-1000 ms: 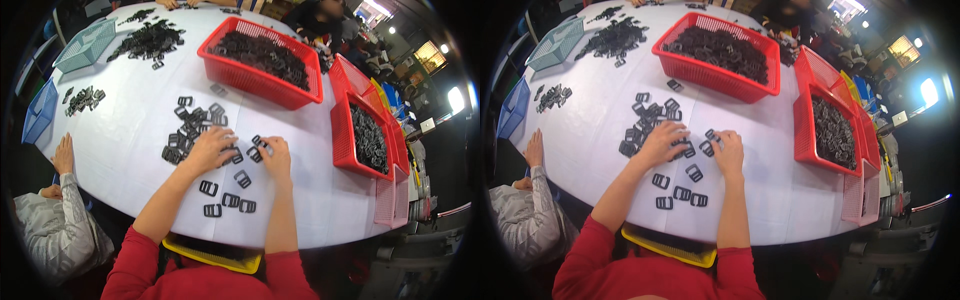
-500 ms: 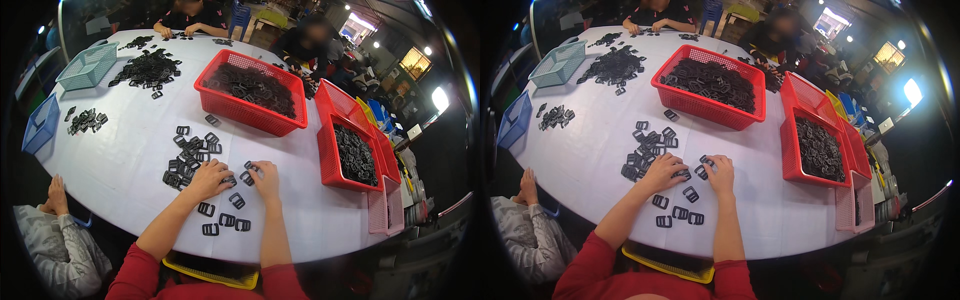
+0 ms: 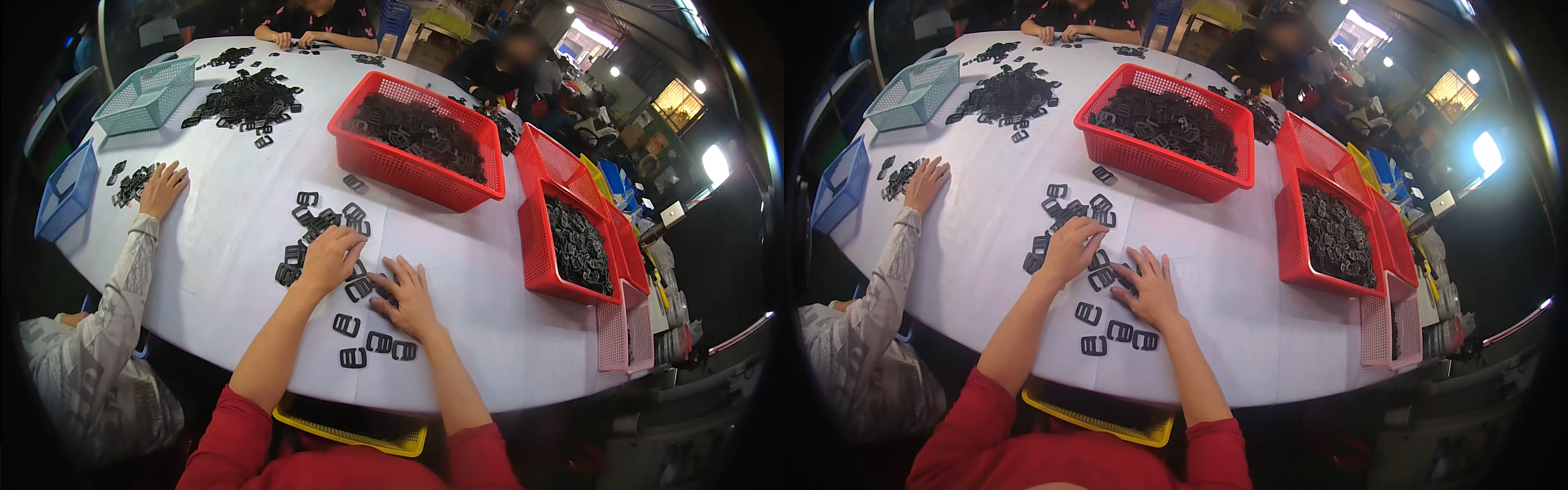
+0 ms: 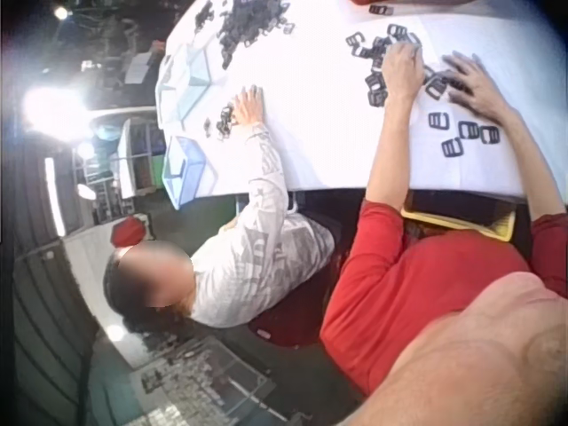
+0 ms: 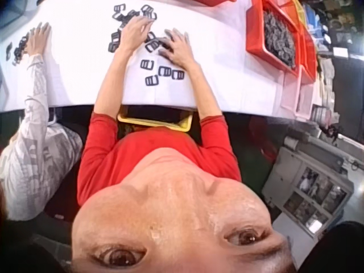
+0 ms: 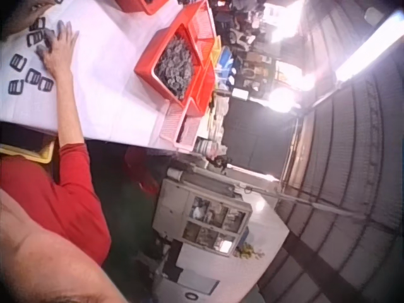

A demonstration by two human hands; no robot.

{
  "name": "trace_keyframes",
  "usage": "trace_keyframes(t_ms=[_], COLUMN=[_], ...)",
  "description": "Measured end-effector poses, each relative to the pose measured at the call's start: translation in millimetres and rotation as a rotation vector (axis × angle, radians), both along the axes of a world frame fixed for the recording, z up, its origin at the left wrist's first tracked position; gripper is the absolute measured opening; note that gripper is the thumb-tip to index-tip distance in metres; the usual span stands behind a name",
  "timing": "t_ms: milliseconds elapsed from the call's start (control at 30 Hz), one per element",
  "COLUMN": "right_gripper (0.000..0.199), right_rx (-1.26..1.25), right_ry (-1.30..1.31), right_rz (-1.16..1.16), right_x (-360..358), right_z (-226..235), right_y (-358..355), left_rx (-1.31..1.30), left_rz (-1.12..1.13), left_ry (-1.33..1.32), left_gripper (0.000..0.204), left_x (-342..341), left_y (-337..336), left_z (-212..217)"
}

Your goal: The person repeatedly picks up small black plastic buckles from a white table surface and places them into a yellow basket. The person also arranges the buckles on the table before transferring them. Other workers are visible at the same table performing similar actions.

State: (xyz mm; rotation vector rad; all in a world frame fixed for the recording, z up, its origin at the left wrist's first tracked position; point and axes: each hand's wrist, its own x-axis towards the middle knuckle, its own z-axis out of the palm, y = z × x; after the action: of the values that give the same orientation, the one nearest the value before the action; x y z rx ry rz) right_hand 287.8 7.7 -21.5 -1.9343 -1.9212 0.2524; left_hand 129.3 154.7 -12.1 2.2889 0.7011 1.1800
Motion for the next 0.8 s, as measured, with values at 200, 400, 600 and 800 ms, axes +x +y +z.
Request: trace_keyframes(t_ms=[200, 400, 600, 800], right_gripper=[0.035, 0.029, 0.022, 0.021], right_rx=[0.234, 0.351, 0.326, 0.320], right_ry=[0.416, 0.361, 0.414, 0.352], right_rz=[-0.120, -0.291, -0.315, -0.235], right_x=[-0.8, 18.8, 15.7, 13.1], right_z=[3.6, 11.0, 3.5, 4.8], right_y=[-37.8, -68.4, -64.5, -66.2], left_rx=[-0.049, -0.246, -0.417, -0.303], left_rz=[-0.017, -0.054, -0.050, 0.009], left_ry=[-0.028, -0.206, -0.192, 0.024], left_gripper=[0.010, 0.014, 0.016, 0.018], left_x=[-2.7, -8.8, -39.3, -103.6], left_y=[-0.8, 8.6, -31.0, -96.0], left_z=[0.0, 13.3, 41.7, 22.9])
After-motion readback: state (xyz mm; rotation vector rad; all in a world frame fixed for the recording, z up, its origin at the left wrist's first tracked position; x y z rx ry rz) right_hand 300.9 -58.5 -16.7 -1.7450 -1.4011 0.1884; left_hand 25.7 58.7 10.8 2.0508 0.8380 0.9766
